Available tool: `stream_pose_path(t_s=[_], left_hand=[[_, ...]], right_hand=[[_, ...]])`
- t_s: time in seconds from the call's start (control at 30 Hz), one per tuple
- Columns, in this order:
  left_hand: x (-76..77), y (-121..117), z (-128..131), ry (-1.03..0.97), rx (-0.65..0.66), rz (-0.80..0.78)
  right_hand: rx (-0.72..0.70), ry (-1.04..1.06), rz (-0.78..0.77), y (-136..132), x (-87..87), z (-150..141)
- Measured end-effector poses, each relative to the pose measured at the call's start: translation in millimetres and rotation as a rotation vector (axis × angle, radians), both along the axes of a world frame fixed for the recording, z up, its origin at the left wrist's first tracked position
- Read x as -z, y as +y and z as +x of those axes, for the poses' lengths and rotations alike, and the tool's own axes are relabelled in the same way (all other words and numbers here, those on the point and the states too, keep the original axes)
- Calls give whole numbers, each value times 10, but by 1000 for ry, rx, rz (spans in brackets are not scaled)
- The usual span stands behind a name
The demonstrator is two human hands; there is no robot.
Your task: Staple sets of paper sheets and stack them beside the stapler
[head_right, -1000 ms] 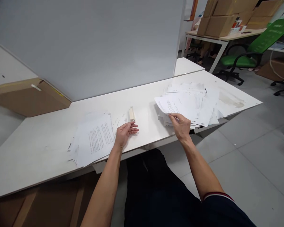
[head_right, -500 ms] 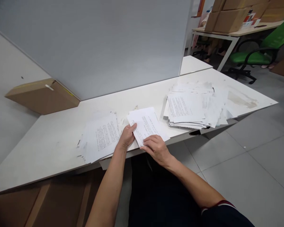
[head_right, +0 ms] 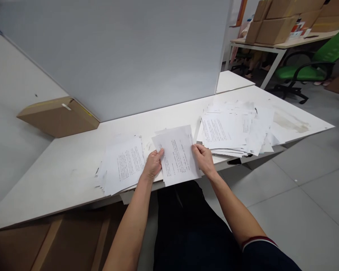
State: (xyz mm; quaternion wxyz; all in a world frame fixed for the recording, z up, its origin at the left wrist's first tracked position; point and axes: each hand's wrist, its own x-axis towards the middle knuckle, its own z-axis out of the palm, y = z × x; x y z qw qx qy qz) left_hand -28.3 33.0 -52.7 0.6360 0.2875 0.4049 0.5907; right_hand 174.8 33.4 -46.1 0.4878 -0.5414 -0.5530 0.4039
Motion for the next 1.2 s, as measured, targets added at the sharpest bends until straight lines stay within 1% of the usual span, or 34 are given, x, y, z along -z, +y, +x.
stream_pose_path(t_s=[0.07, 0.1, 0.2, 0.27, 0.3, 0.33, 0.4, 0.43, 0.47, 0.5, 0.53, 0.57, 0.63, 0.7, 0.8, 0.87, 1.1, 1.2], left_hand=[[16, 5, -1, 2, 8, -12], [22, 9, -4, -2, 9, -13], [35, 20, -13, -24, -10, -17], [38, 26, -17, -34, -26, -21], [39, 28, -17, -37, -28, -22], [38, 31, -16, -40, -29, -21], [36, 36, -11, -46, -28, -20], [35, 39, -8, -49, -30, -21], [33, 41, -5, -50, -33, -22], [32, 42, -3, -51, -37, -23], [31, 42, -1, -51, -41, -25], [31, 41, -1, -50, -44, -30], [30, 38, -3, -45, -46, -37], [27, 32, -5, -41, -36, -36], [19, 28, -3, -42, -19, -30], [13, 28, 2, -45, -23, -36], [16, 22, 6, -28, -12, -35], [25, 20, -1, -18, -15, -32]], right_hand=[[18, -17, 44, -7, -35, 23], [56, -61, 86, -9, -73, 57], [261, -289, 288, -22, -251, 245], [417, -430, 450, -52, -412, 400], [491, -464, 518, -75, -500, 470], [567, -462, 573, -102, -589, 529], [678, -349, 629, -149, -744, 601], [691, -251, 625, -162, -797, 610], [663, -157, 595, -165, -827, 603], [595, -96, 543, -155, -829, 580], [509, -85, 479, -134, -804, 543], [417, -128, 410, -103, -753, 495], [271, -309, 298, -26, -594, 378], [199, -465, 236, 53, -410, 256], [161, -573, 196, 142, -192, 107], [152, -609, 199, 174, -112, 37], [67, -642, 205, 179, 0, -170], [68, -651, 189, 161, 24, -219]])
